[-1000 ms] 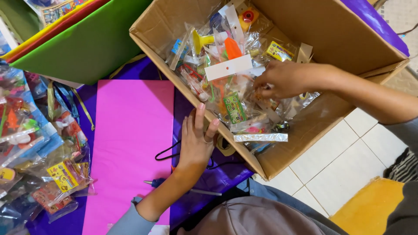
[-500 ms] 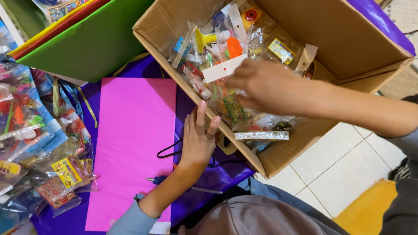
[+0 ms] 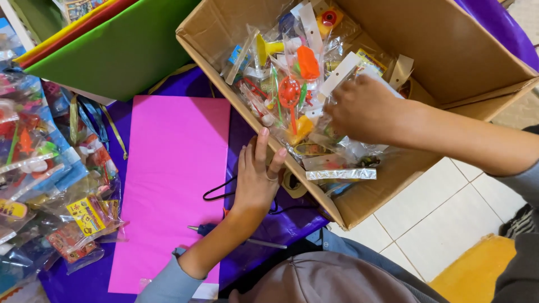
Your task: The person uses a glue gun to seal small plastic bags containing toys and attaches them to a pink cardboard sheet.
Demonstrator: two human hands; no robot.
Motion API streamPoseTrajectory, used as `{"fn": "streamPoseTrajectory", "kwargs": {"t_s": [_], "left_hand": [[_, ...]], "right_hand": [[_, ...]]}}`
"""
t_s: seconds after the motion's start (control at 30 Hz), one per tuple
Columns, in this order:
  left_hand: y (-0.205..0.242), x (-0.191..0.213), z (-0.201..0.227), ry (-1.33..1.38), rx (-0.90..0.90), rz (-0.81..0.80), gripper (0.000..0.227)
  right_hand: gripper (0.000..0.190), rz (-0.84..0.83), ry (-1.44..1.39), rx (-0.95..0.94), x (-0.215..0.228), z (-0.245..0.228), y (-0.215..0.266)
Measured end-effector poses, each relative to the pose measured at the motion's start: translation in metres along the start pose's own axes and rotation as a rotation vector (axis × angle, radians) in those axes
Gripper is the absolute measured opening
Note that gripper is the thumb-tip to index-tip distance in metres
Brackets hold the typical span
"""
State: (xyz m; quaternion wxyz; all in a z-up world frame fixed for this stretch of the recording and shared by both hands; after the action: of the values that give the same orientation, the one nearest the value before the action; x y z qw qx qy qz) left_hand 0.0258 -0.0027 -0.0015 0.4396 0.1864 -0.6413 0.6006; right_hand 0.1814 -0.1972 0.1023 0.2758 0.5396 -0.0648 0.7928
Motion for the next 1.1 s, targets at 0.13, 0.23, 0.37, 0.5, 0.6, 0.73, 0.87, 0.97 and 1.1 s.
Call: {"fn": "streamPoseTrajectory", "kwargs": {"t_s": [0.13,0.23,0.37,0.5,0.6,0.73,0.87,0.97,1.1], "left_hand": [[-0.004,0.006,0.002,0.002,0.002,0.002,0.110],[-0.005,0.011,0.004,0.002,0.016,-0.005,0.110],[-0.009,0.017,0.004,-0.012,0.008,0.008,0.104],[-0.010,0.018,0.005,-0.011,0.007,0.019,0.104],[-0.010,0.015,0.005,-0.004,0.013,0.028,0.099],[-0.011,0.017,0.006,-0.020,0.016,0.022,0.098],[-0.011,0.022,0.007,-0.044,0.015,0.022,0.100],[-0.008,0.017,0.004,-0.044,0.015,0.021,0.101],[-0.013,0.031,0.006,0.096,0.021,-0.020,0.103]], "right_hand": [[0.040,-0.331,-0.657,0.246,0.099,-0.023,0.002],[0.054,-0.490,-0.747,0.395,0.091,-0.040,0.002],[0.021,-0.366,-0.388,0.395,0.040,-0.042,-0.002],[0.025,-0.456,-0.543,0.331,0.068,-0.022,-0.003],[0.044,-0.641,-0.801,0.491,0.106,-0.027,0.006],[0.049,-0.467,-0.532,0.608,0.038,-0.057,0.012],[0.028,-0.208,-0.177,0.191,0.019,-0.051,0.006],[0.041,0.016,0.069,-0.060,0.019,-0.027,-0.003],[0.095,-0.171,0.384,-0.143,0.018,-0.004,-0.026]]}}
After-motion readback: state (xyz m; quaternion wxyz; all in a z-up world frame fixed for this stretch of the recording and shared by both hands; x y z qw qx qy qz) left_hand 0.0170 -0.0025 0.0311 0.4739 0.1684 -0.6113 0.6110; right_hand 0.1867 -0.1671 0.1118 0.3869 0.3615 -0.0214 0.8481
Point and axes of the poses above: each hand's wrist, its own y-axis away from the middle knuckle, its own x-axis out of the back of the hand, z = x × y, the point moved 3 cm from there along -y, towards the middle knuckle, and after that the axes turned 4 degrees about -z, right-handed, at the moved point
